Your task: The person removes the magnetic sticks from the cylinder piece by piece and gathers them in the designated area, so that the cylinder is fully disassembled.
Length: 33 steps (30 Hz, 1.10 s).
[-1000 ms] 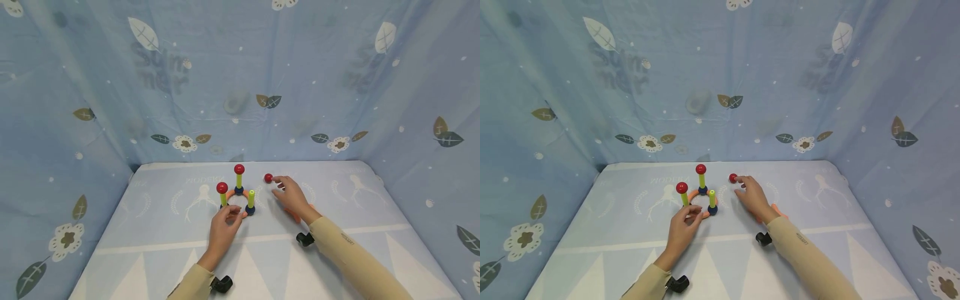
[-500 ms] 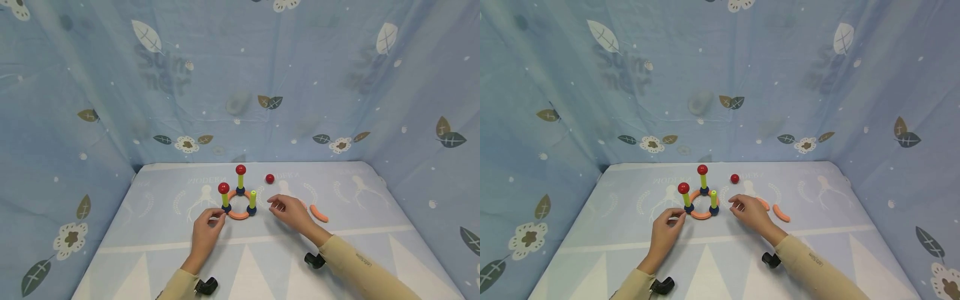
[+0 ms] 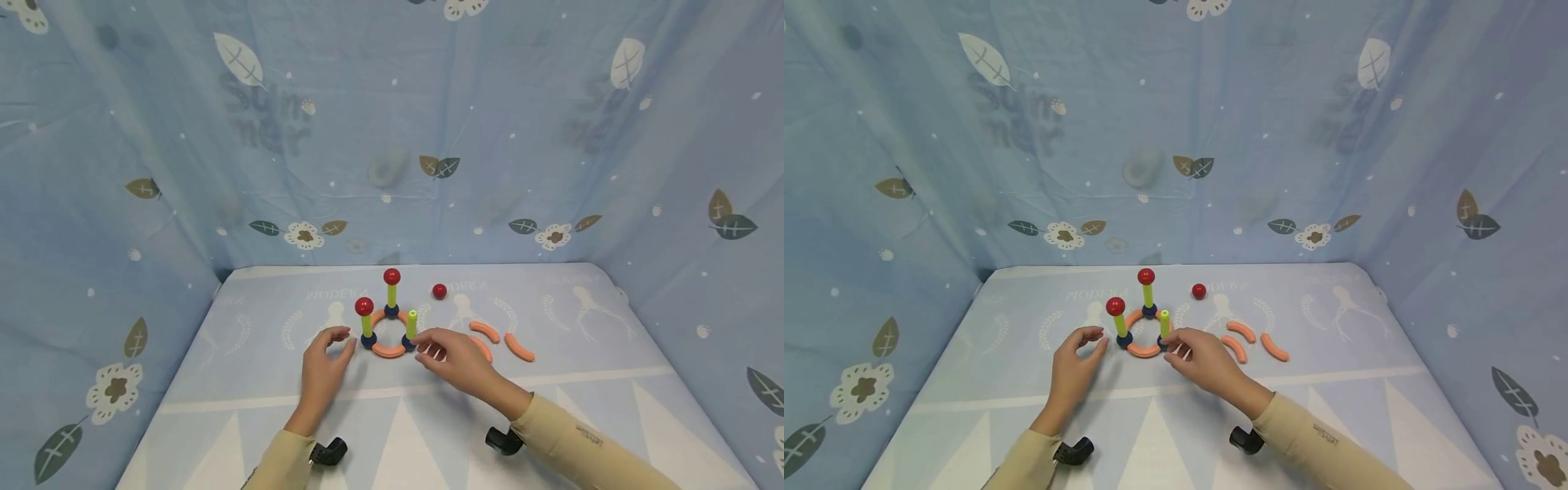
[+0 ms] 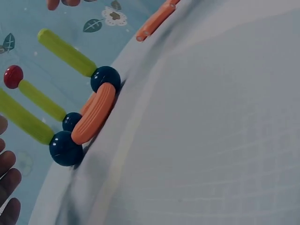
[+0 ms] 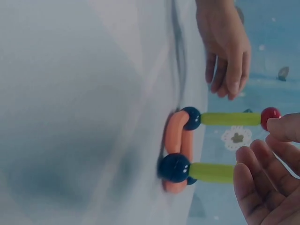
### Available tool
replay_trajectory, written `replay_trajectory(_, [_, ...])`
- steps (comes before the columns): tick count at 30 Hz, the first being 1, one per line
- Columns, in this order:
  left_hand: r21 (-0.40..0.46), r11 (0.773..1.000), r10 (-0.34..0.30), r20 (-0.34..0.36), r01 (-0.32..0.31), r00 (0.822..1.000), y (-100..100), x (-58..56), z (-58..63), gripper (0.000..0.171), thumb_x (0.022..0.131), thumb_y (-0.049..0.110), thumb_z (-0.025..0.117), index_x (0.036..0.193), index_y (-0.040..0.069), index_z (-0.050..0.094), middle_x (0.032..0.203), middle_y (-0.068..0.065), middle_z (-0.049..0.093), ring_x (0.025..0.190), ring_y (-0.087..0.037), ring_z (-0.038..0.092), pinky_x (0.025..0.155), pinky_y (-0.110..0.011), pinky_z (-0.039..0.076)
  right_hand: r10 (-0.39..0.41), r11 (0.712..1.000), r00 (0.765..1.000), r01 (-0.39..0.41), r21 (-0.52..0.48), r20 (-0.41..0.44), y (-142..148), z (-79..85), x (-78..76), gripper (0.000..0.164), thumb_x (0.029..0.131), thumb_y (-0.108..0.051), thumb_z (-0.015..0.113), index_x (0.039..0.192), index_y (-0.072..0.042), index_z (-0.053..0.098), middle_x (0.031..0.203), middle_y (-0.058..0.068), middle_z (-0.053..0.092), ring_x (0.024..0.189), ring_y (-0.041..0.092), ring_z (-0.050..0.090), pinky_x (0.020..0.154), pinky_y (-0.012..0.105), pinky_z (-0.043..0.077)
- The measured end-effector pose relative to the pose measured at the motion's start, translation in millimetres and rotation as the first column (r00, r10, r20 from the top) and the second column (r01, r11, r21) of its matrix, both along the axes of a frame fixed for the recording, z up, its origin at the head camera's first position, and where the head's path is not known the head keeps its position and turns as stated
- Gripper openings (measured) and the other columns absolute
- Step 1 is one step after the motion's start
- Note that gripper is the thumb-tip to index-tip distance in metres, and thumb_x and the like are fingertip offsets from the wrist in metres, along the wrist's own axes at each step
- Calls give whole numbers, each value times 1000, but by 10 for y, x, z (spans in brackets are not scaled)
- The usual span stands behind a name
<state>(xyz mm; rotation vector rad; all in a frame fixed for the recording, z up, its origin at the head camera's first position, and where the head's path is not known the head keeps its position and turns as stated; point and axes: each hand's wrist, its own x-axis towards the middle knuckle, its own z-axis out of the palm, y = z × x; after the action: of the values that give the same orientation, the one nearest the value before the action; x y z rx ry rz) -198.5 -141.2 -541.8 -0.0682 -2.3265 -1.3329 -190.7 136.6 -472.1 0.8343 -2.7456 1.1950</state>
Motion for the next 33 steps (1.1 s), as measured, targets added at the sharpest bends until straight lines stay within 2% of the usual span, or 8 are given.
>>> replay_trajectory(5, [-23, 999, -30, 57, 31, 998, -21, -63, 18, 30, 91, 20, 79, 118, 13, 71, 116, 1, 70, 110, -18, 63, 101, -43, 48, 45, 999, 998, -45, -12, -33, -152, 79, -27, 23, 96, -18, 73, 118, -19, 72, 105, -3, 71, 88, 4, 63, 79, 34, 58])
replay_trajectory(11, [-20, 998, -54, 85, 56, 995, -4, -121, 46, 38, 91, 25, 79, 125, 11, 67, 119, -1, 71, 115, -22, 63, 104, -47, 46, 83, 996, 989, -84, 2, -118, -336, 163, -108, 25, 96, -17, 72, 121, -18, 70, 110, -2, 71, 93, 13, 67, 81, 31, 57])
replay_trajectory(18, [5, 995, -98, 24, 98, 995, 41, -186, 88, 37, 90, 20, 81, 123, 10, 69, 116, -3, 72, 110, -21, 65, 102, -45, 48, 105, 993, 978, -112, -27, -179, -533, 277, -238, 27, 96, -15, 71, 123, -16, 70, 115, -1, 70, 98, 18, 65, 83, 39, 56])
replay_trajectory(26, [20, 993, -118, -25, 119, 993, 69, -253, 82, 30, 89, 20, 81, 116, 11, 71, 111, -4, 73, 106, -22, 67, 99, -45, 50, 40, 997, 970, -56, -59, -238, -709, 280, -409, 28, 94, -14, 74, 121, -12, 70, 104, 3, 65, 94, 14, 64, 84, 34, 57])
replay_trajectory(30, [20, 992, -122, -30, 123, 992, 85, -271, 98, 31, 89, 23, 81, 116, 14, 70, 110, -3, 72, 105, -20, 66, 99, -47, 50, 30, 998, 964, -42, -42, -263, -767, 279, -497, 31, 93, -12, 74, 124, -14, 69, 111, 1, 63, 96, 14, 60, 83, 32, 55])
replay_trajectory(33, [14, 993, -117, -42, 117, 992, 92, -283, 105, 30, 89, 24, 81, 115, 14, 70, 108, -3, 72, 104, -21, 66, 98, -50, 51, 37, 999, 968, -45, -27, -249, -813, 275, -553, 36, 92, -9, 75, 126, -16, 68, 121, 0, 65, 100, 17, 63, 84, 33, 55])
